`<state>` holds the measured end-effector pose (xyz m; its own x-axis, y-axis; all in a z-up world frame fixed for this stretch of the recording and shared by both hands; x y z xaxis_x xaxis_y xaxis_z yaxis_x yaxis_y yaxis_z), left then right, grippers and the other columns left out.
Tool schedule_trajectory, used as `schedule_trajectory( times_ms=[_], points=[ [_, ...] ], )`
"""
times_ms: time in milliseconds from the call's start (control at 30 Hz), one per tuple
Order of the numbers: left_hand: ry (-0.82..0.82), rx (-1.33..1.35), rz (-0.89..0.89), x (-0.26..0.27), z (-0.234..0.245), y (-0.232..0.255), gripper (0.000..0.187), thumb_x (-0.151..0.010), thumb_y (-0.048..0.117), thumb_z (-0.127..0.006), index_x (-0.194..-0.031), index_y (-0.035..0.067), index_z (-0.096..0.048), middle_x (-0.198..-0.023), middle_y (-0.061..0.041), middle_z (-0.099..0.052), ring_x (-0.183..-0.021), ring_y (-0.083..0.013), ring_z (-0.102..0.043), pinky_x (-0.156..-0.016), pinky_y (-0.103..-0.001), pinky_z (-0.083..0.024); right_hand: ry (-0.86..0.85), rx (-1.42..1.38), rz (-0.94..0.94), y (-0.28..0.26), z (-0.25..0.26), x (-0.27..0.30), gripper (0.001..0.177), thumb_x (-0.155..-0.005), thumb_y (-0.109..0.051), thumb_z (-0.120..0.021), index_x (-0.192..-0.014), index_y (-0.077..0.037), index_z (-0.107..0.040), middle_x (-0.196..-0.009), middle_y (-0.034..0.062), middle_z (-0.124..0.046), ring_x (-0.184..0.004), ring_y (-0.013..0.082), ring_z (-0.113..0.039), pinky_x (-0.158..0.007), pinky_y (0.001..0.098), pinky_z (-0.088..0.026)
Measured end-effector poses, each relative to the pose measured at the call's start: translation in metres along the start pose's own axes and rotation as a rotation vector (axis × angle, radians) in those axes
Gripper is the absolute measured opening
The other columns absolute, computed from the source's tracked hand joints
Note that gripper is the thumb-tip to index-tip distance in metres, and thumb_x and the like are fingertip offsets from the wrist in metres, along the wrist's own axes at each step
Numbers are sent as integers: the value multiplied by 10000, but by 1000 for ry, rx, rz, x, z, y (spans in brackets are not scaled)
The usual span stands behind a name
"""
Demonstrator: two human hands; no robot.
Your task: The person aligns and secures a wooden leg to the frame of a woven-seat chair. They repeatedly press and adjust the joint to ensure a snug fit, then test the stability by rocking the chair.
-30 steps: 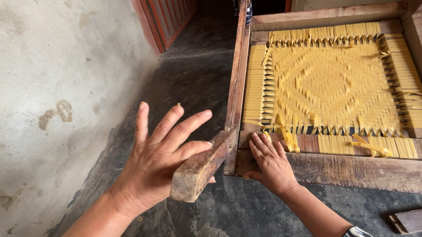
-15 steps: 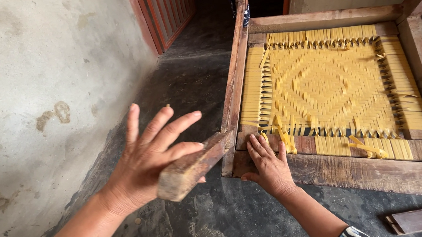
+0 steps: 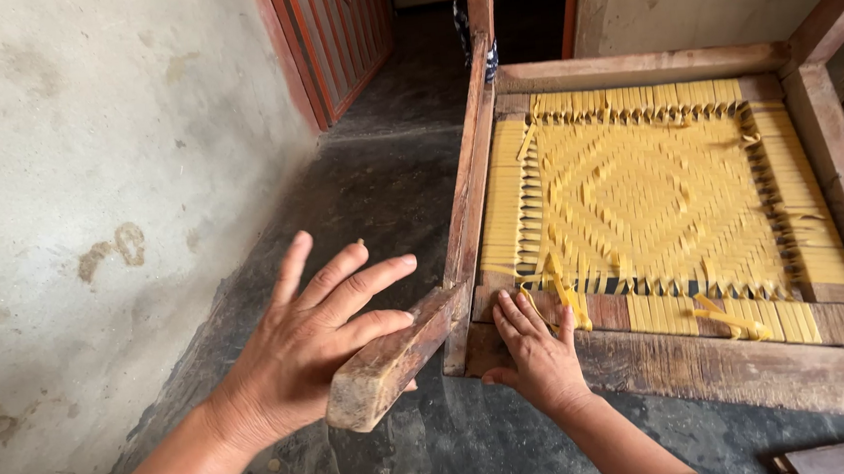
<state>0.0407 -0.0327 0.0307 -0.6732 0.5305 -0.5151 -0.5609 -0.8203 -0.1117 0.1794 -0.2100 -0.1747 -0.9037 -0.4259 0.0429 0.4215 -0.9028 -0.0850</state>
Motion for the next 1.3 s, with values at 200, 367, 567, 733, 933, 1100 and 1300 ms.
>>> schedule_trajectory(
  times_ms=[200, 367, 567, 733, 933, 1100, 1300],
  points=[
    [-128, 30, -16, -3, 1, -23, 316, -865, 469, -679, -1088, 252, -736, -1414, 22, -560, -1385, -255, -402, -1207, -544, -106, -47, 9, 11, 1, 6, 0, 1046, -793, -619, -696, -1579, -219, -135, -1669, -82, -45, -1537, 127, -32, -1198, 652, 33],
    [-20, -93, 154, -15, -6, -55, 237, -833, 415, -671, -978, 248, -755, -1372, 27, -594, -1368, -251, -406, -1174, -605, -96, -41, -20, 13, 6, 14, -3, 959, -833, -605, -671, -1569, -240, -175, -1657, -102, -131, -1537, 106, -90, -1210, 659, 30],
    [18, 23, 385, -51, -56, -73, 293, -850, 412, -687, -998, 170, -762, -1329, -10, -615, -1308, -243, -485, -1136, -679, -126, 59, -37, 74, 8, 23, -33, 975, -852, -631, -632, -1565, -160, -161, -1640, -7, -137, -1514, 179, -97, -1193, 631, 21],
    [-2, 100, 549, -82, -106, -83, 447, -861, 516, -643, -1046, 124, -754, -1280, -29, -636, -1261, -241, -501, -1135, -721, -115, 122, -33, 97, 6, 22, -46, 985, -853, -635, -631, -1549, -100, -184, -1650, 27, -111, -1523, 206, -75, -1181, 635, 11],
    [-176, 127, 671, -107, -150, -93, 592, -875, 645, -587, -974, 92, -774, -1392, -94, -541, -1402, -332, -337, -1112, -768, 31, -58, -35, -28, 14, 4, -53, 1034, -808, -656, -644, -1575, -158, -162, -1679, -44, -65, -1548, 136, -48, -1200, 659, 35],
    [-290, 158, 741, -117, -161, -93, 463, -867, 518, -645, -781, 87, -791, -1489, -71, -465, -1483, -354, -226, -1135, -758, 71, -85, -28, -63, 30, -23, -71, 1045, -787, -742, -582, -1592, -227, -159, -1678, -108, -57, -1545, 71, -55, -1209, 676, 44],
    [-248, 182, 689, -116, -160, -93, 432, -861, 440, -681, -719, 44, -782, -1504, -98, -437, -1490, -385, -173, -1127, -758, 66, -131, -11, -81, 39, -43, -80, 1038, -789, -768, -527, -1599, -257, -128, -1683, -131, -21, -1548, 69, -42, -1209, 669, 26]
  ],
)
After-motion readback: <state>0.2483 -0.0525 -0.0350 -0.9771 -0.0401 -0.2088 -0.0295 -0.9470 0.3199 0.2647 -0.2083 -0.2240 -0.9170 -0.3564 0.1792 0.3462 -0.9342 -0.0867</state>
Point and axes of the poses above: each hand's wrist, its own x-axis away from the middle knuckle, its own z-axis out of the back of the hand, y = z × x, the point moved 6 cm from there along -x, towards the middle knuckle
